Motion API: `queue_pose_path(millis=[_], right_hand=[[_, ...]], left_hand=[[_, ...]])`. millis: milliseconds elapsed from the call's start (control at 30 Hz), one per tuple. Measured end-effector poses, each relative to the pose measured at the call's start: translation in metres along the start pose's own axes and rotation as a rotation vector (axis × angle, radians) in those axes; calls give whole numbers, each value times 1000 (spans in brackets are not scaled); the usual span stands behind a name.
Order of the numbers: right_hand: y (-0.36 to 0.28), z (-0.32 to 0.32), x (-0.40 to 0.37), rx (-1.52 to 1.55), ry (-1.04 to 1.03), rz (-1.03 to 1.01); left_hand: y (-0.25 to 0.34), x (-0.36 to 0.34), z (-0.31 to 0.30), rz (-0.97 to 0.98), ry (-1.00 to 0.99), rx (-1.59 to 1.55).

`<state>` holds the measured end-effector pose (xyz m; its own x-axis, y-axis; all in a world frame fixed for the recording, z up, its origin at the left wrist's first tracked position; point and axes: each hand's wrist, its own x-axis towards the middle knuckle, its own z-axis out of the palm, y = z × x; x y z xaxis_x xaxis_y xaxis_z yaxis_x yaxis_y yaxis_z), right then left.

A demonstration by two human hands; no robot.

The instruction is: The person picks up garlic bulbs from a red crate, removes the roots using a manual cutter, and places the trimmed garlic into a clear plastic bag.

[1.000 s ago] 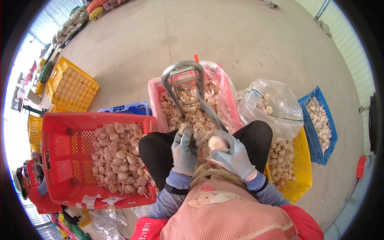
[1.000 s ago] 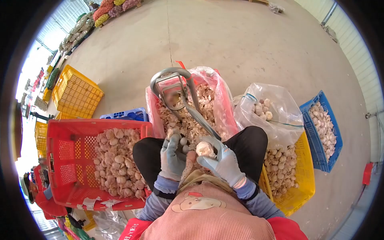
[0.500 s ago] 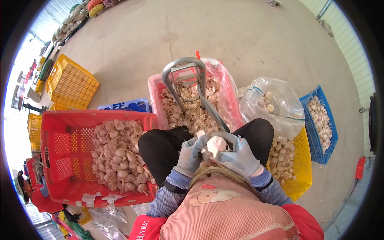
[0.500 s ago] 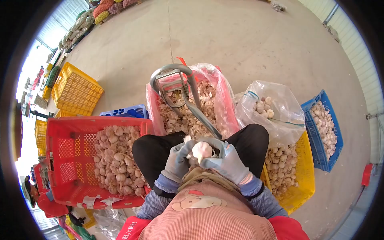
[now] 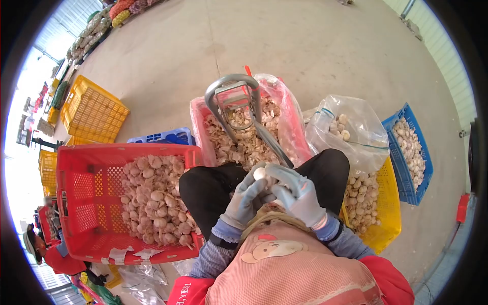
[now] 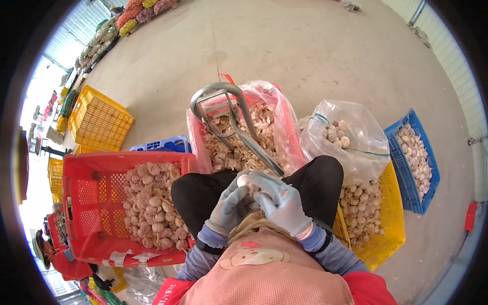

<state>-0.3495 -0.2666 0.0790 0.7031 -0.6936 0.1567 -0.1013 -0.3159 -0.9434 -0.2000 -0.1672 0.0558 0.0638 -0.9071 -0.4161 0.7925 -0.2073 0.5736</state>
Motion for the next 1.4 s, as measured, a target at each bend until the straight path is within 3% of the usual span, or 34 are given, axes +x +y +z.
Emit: queue_pose_path(millis=[100, 133, 233, 267, 367, 400, 500, 533, 567, 633, 733, 867, 1067, 1167, 1267, 1400], right_hand=[[10, -7, 6, 556, 236, 383], [14, -8, 9, 522, 281, 365], [7, -3, 16, 432, 89, 342], [6, -3, 21, 220, -30, 164], [12, -5, 34, 19, 245, 55], [19, -7, 50, -258, 416, -198], [39, -2, 83, -488, 189, -95], [57, 0, 81, -414, -90, 184], [71, 4, 73, -289, -23, 115], [46, -15, 70, -338, -218, 175], [-1, -28, 62, 433, -247, 615], [-8, -34, 63, 285, -300, 584], [-24, -32, 66, 392, -251, 657], [-15, -29, 64, 351, -218, 579], [42, -15, 54, -267, -160, 179], [57, 3, 73, -491, -20, 82]], left_hand=[[-1, -2, -3, 126, -113, -49], [-1, -2, -2, 155, -115, -52], [0, 2, 4, 240, -18, -17], [-1, 4, 5, 267, 32, 1], [11, 7, -4, 252, -22, -74], [13, 9, -4, 281, 4, -114], [18, 23, -7, 330, 48, -177], [18, 29, -8, 349, 75, -157], [22, 34, -9, 338, 77, -141], [27, 41, -12, 311, 98, -118], [33, 54, -11, 353, 123, -109], [36, 63, -12, 343, 164, -97], [36, 63, -12, 288, 270, -100], [34, 65, -12, 297, 267, -143], [31, 70, -20, 315, 226, -181], [31, 72, -25, 332, 117, -221]])
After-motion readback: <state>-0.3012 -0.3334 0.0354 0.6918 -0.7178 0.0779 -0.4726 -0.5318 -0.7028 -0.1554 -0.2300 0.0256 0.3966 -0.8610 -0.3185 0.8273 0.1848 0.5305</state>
